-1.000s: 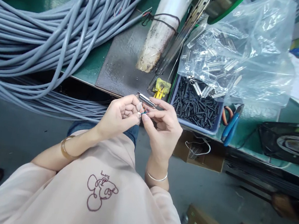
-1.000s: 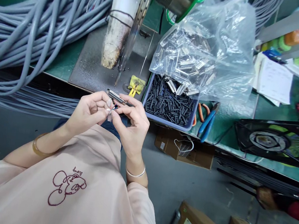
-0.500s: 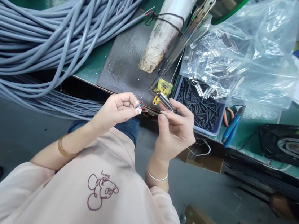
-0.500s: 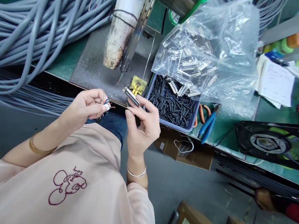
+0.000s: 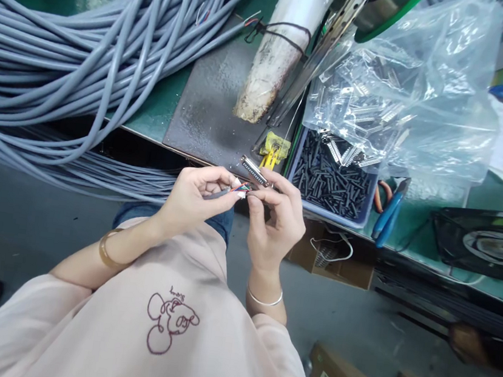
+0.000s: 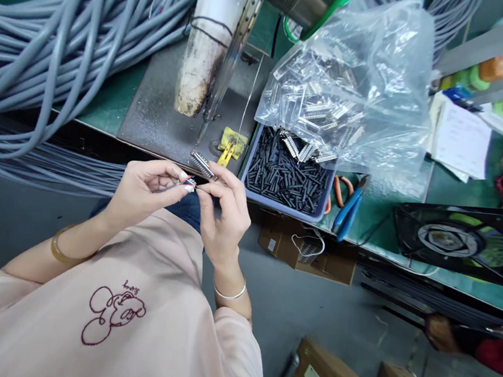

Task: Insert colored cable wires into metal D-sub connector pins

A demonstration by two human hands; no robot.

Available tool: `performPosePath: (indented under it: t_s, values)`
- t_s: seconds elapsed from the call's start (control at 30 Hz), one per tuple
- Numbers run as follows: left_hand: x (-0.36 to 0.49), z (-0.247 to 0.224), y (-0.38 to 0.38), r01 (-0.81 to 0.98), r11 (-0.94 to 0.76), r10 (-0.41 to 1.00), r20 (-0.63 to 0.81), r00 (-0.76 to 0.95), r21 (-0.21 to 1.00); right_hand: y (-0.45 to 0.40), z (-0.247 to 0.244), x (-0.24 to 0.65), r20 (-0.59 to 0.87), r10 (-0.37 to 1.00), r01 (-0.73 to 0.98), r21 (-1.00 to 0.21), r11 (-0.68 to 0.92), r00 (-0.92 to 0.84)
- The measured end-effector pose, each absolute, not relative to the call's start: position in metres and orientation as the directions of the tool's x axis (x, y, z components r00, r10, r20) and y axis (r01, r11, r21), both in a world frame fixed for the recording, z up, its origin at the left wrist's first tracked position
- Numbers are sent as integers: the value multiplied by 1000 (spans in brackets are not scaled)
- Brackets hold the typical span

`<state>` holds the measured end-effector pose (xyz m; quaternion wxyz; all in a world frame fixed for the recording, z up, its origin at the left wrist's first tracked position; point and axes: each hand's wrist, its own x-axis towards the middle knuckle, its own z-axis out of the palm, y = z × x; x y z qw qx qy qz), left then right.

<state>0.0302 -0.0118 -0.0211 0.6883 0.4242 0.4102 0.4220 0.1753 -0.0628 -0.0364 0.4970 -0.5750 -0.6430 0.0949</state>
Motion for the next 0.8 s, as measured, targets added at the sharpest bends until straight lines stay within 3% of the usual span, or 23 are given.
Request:
performPosePath:
  t_s: [0.1,0.2,0.37,0.53,0.67,0.8]
  values:
    - [30,-20,-13,-249,259,948,-198,248,933,-61,-35,175,519,802,559,-775,296,295]
    - [23,-21,-8,-328,381,910,-288,299,864,-56,-34,178,627,654,571,-745,344,424]
    - [7,-26,4,-403,610,772,-397,495,683,-54,-36,184,690,601,654,-677,339,403]
    - [-1,-26,9,-430,675,716,-391,578,600,-54,-37,184,730,597,740,-595,313,334]
    - [3,-24,6,-412,632,750,-386,537,657,-54,-35,181,765,597,753,-537,381,243]
    - [13,-23,2,-360,494,841,-330,430,791,-56,-33,173,617,736,603,-709,365,280]
